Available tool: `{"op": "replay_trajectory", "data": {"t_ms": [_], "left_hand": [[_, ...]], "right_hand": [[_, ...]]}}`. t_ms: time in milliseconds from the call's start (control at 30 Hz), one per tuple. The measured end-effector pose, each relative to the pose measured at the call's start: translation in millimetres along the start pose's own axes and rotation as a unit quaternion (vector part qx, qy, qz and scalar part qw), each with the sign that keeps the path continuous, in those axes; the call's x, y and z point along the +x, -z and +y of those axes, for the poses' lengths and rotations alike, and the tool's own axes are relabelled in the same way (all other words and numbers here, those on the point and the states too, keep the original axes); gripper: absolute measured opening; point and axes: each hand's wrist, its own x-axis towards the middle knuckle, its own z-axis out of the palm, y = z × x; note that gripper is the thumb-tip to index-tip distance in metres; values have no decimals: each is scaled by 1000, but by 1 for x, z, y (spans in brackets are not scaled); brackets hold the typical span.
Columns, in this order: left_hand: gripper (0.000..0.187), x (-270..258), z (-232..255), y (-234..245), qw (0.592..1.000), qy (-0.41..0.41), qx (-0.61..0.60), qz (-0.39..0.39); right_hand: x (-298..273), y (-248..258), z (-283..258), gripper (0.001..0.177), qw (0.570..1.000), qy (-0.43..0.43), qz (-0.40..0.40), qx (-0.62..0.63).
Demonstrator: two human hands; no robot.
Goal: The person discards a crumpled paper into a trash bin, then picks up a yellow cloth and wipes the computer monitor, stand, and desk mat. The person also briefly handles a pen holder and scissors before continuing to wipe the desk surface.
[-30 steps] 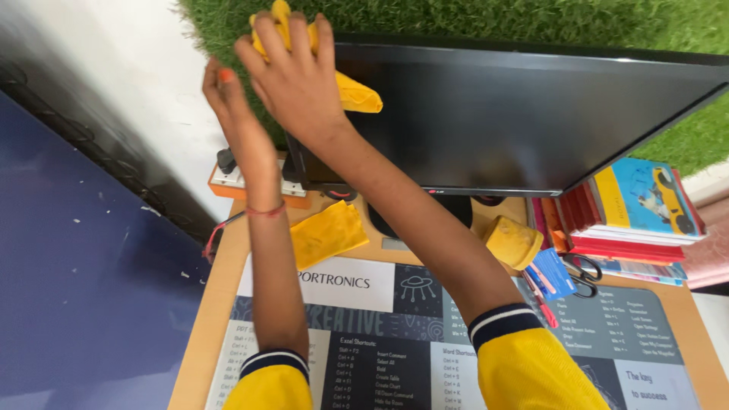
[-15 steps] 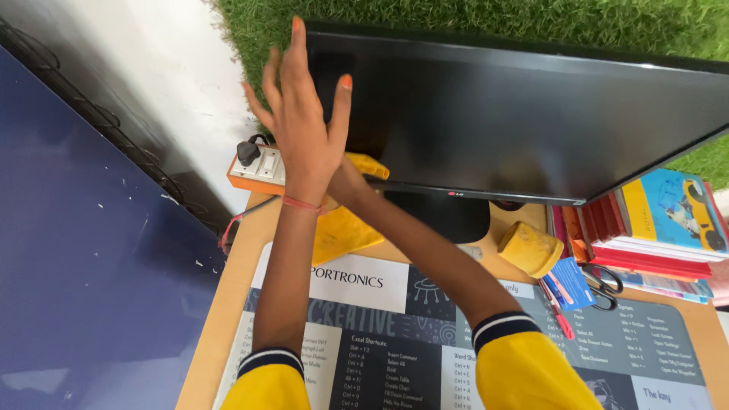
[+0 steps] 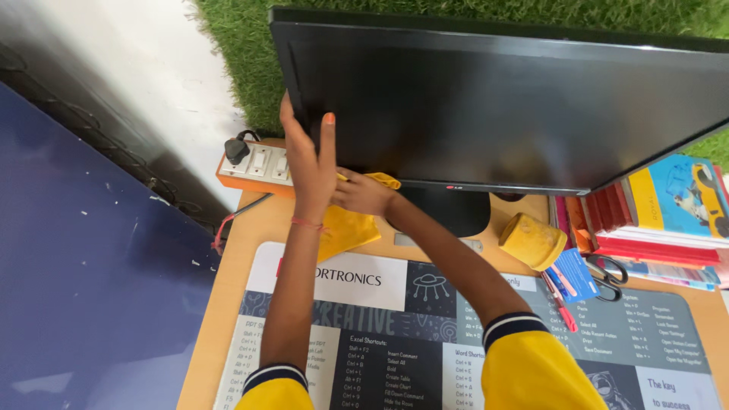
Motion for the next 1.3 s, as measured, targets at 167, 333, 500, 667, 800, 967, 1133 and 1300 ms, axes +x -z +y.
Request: {"op": "replay_trajectory", "data": {"t_ms": [167, 333, 500, 667, 800, 967, 1133, 1300], "left_hand": [[68, -14, -21, -1, 995, 49, -80, -22], [85, -65, -32, -34, 996, 48, 16, 68], [95, -111, -31, -59, 985, 3, 165, 57], [81, -157, -32, -110, 963, -37, 252, -82], [72, -172, -27, -141, 954, -86, 256, -133], [69, -172, -20, -152, 946, -112, 261, -159], [66, -172, -20, -145, 943, -99, 268, -172], [64, -173, -20, -145, 948, -106, 246, -174]], "right_hand": [[-51, 28, 13, 65, 977, -93, 110, -158], [-107, 27, 14, 74, 986, -88, 22, -140], [-175, 23, 16, 79, 989, -91, -45, -108], [-238, 25, 23, 79, 968, -152, 15, -200], [-285, 34, 21, 75, 963, -181, -102, -173], [-312, 45, 32, 74, 959, -154, -148, -186], [-352, 59, 56, 75, 956, -87, -163, -227], [-406, 67, 60, 74, 951, -120, -232, -167]]}}
